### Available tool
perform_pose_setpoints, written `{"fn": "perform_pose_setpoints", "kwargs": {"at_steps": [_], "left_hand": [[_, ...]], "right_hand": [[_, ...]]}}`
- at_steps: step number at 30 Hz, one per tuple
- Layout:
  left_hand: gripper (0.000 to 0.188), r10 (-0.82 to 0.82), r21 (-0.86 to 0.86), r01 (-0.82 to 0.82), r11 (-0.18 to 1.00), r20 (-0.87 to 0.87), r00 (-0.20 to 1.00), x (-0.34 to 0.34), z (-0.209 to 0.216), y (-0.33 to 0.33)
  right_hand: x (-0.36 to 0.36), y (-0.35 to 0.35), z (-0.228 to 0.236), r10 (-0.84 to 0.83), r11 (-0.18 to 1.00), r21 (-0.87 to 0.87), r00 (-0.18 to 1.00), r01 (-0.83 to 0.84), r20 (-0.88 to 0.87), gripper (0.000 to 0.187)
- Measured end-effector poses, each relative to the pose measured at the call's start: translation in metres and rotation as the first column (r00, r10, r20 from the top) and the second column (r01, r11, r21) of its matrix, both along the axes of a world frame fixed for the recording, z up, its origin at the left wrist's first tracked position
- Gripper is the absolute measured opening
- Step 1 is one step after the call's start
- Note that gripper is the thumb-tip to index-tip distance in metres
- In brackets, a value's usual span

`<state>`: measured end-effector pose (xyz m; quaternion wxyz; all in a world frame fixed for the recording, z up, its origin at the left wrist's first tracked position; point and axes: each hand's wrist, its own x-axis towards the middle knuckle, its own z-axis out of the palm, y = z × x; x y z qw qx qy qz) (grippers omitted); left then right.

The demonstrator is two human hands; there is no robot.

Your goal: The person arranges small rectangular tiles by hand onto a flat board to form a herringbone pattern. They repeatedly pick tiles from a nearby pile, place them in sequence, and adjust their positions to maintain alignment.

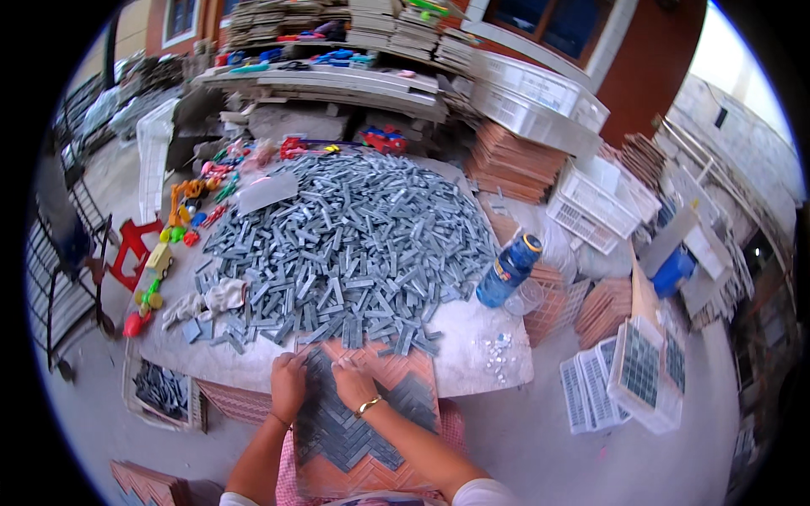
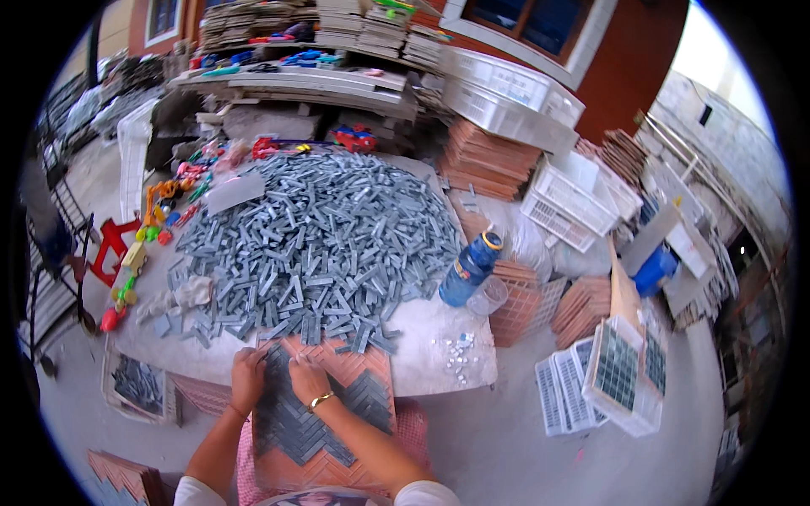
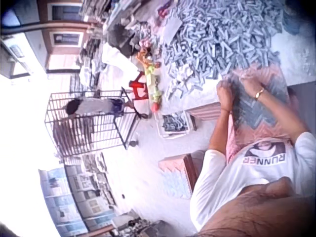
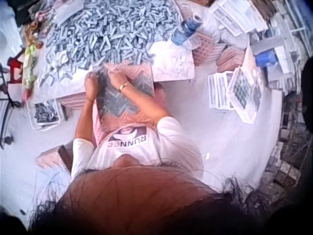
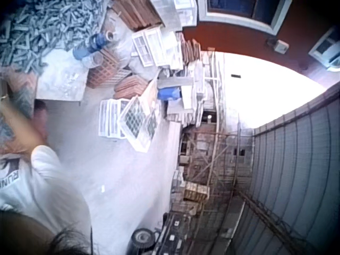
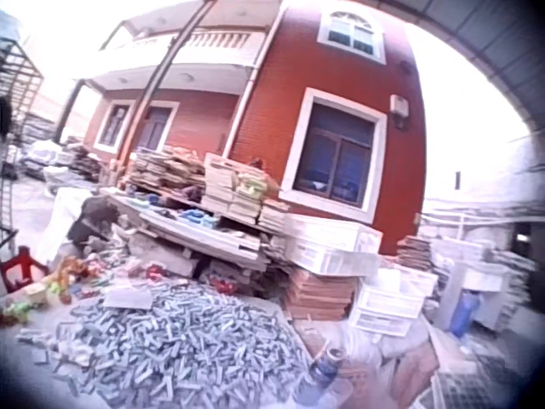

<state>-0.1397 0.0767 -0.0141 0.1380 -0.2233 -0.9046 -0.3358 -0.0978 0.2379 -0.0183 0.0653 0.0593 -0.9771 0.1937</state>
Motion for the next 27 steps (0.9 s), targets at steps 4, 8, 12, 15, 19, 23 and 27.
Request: {"fn": "perform_pose_setpoints", "kwargs": {"at_steps": [4, 8, 12, 15, 19, 23, 27], "left_hand": [[0.019, 0.020, 0.151, -0.043, 0.988, 0.153, 0.988, -0.019, -0.013, 0.000], [0.020, -0.023, 0.154, -0.016, 0.988, 0.248, 0.968, -0.025, -0.013, 0.003], [0.036, -0.030, 0.033, 0.027, 0.999, 0.066, 0.997, -0.014, 0.000, 0.002], [0.054, -0.064, -0.130, 0.068, 0.989, 0.036, 0.997, 0.004, -0.002, 0.011], [0.067, -0.065, -0.201, 0.116, 0.973, 0.243, 0.968, 0.024, -0.002, 0.019], [0.066, -0.045, -0.213, 0.088, 0.973, 0.199, 0.979, 0.029, 0.005, 0.025], [0.064, 0.027, -0.155, -0.005, 0.988, 0.142, 0.990, 0.036, 0.009, 0.025]], "right_hand": [[0.004, 0.006, -0.007, 0.033, 0.999, -0.023, 0.992, -0.036, -0.119, 0.025], [0.006, 0.010, -0.016, 0.011, 0.999, -0.051, 0.988, -0.019, -0.154, 0.027], [0.004, 0.013, -0.007, 0.031, 0.986, -0.166, 0.999, -0.027, 0.022, 0.027], [-0.005, 0.014, -0.005, -0.032, 0.969, -0.245, 0.999, 0.028, -0.010, 0.023], [-0.036, 0.016, 0.007, -0.091, 0.984, -0.163, 0.991, 0.075, -0.096, 0.025], [-0.069, 0.010, 0.026, -0.216, 0.976, -0.046, 0.976, 0.215, -0.011, 0.048], [-0.084, 0.006, 0.024, -0.275, 0.960, -0.025, 0.959, 0.277, 0.076, 0.052]]}}
